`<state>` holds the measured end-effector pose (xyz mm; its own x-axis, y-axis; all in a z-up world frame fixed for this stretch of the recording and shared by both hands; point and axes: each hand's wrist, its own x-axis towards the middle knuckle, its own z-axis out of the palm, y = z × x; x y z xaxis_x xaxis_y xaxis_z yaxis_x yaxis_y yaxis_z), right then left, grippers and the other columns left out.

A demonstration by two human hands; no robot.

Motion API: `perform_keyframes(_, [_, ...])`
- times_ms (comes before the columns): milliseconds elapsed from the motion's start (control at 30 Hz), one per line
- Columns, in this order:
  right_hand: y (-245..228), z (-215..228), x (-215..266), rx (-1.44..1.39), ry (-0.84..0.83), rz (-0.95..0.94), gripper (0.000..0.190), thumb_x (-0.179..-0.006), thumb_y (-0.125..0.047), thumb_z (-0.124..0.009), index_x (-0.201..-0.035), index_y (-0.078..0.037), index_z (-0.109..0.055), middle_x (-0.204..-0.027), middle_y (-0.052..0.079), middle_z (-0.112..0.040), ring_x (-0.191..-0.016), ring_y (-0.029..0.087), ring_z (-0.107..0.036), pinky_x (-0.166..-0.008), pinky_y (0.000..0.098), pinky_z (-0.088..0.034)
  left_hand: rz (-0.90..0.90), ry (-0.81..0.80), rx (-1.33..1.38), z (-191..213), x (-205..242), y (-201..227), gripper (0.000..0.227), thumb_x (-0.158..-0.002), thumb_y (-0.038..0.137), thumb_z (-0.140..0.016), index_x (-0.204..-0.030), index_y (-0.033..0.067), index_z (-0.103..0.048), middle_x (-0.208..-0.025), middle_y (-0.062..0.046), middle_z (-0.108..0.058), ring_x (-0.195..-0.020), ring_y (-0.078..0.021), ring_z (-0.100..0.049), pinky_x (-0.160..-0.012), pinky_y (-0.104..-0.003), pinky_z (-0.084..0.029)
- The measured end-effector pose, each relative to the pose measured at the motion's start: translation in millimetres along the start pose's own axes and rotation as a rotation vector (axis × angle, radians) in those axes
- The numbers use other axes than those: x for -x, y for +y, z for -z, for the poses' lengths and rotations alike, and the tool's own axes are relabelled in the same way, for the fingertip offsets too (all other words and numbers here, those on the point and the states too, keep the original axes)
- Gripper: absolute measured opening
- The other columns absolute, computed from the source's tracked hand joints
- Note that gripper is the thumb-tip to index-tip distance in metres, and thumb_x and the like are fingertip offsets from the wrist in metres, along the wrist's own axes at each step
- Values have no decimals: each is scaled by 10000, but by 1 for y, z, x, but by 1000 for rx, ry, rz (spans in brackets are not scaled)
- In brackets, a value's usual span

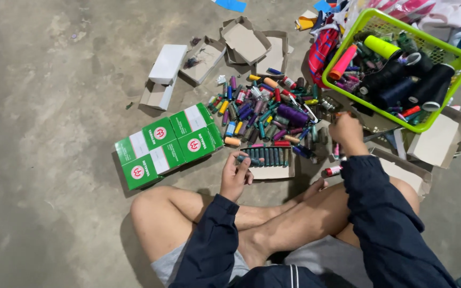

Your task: The person sits on the floor and organizes thread spools by picking them up from a pile and a green basket, then placing them into small green boxes. They handle the spools one by one, occasionally adjusting the boxes and the basket.

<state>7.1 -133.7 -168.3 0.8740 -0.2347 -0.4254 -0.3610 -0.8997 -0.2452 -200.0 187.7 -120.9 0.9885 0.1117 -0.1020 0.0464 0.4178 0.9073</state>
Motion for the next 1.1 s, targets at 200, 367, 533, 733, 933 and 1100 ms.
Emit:
perform_keyframes(200, [-64,54,202,-767,12,505,364,-948,-4,-515,-1302,55,-573,-1146,379,-591,-985,521,-662,-864,590,-544,24,24,-106,-1,8,4,229,-1047,226,-634,-1191,71,-546,-556,-64,-541,-431,-145,-566,-458,-230,-445])
perform_keyframes(367, [-71,-32,197,-1322,-519,379,357,-995,-172,-561,-1332,-59,-591,-669,112,-499,-391,165,-491,-411,361,-552,-31,16,-224,11,1,-30,217,-1050,235,-645,-1158,73,-549,-485,-42,-547,-417,-102,-516,-473,-192,-413])
perform_keyframes(533, [-99,-22,233,-1116,-379,534,449,-757,33,-827,-1186,7,-697,-630,154,-614,-346,175,-538,-325,285,-466,-43,18,-263,6,6,-28,244,-998,238,-717,-1159,86,-614,-523,-76,-610,-413,-102,-553,-467,-197,-452])
perform_keyframes(733, [-88,-33,219,-1160,-220,456,292,-801,13,-824,-1085,7,-759,-678,194,-700,-461,190,-628,-362,274,-513,-49,-42,-234,10,4,-30,274,-1030,153,-640,-1271,22,-643,-706,-144,-691,-429,-66,-498,-474,-206,-423])
perform_keyframes(933, [-88,-35,219,-1276,-216,374,218,-870,-80,-803,-1052,21,-738,-626,190,-682,-376,181,-592,-282,249,-415,39,-52,-63,-2,4,-25,301,-1023,81,-604,-1299,-39,-614,-768,-168,-718,-435,-52,-472,-475,-189,-419])
perform_keyframes(1100, [-91,-45,215,-1296,-247,365,231,-879,-65,-783,-1075,45,-728,-574,195,-640,-354,191,-563,-270,247,-366,57,-4,-40,7,-1,-48,292,-1040,109,-612,-1301,-20,-625,-546,-106,-581,-416,-91,-457,-440,-198,-376])
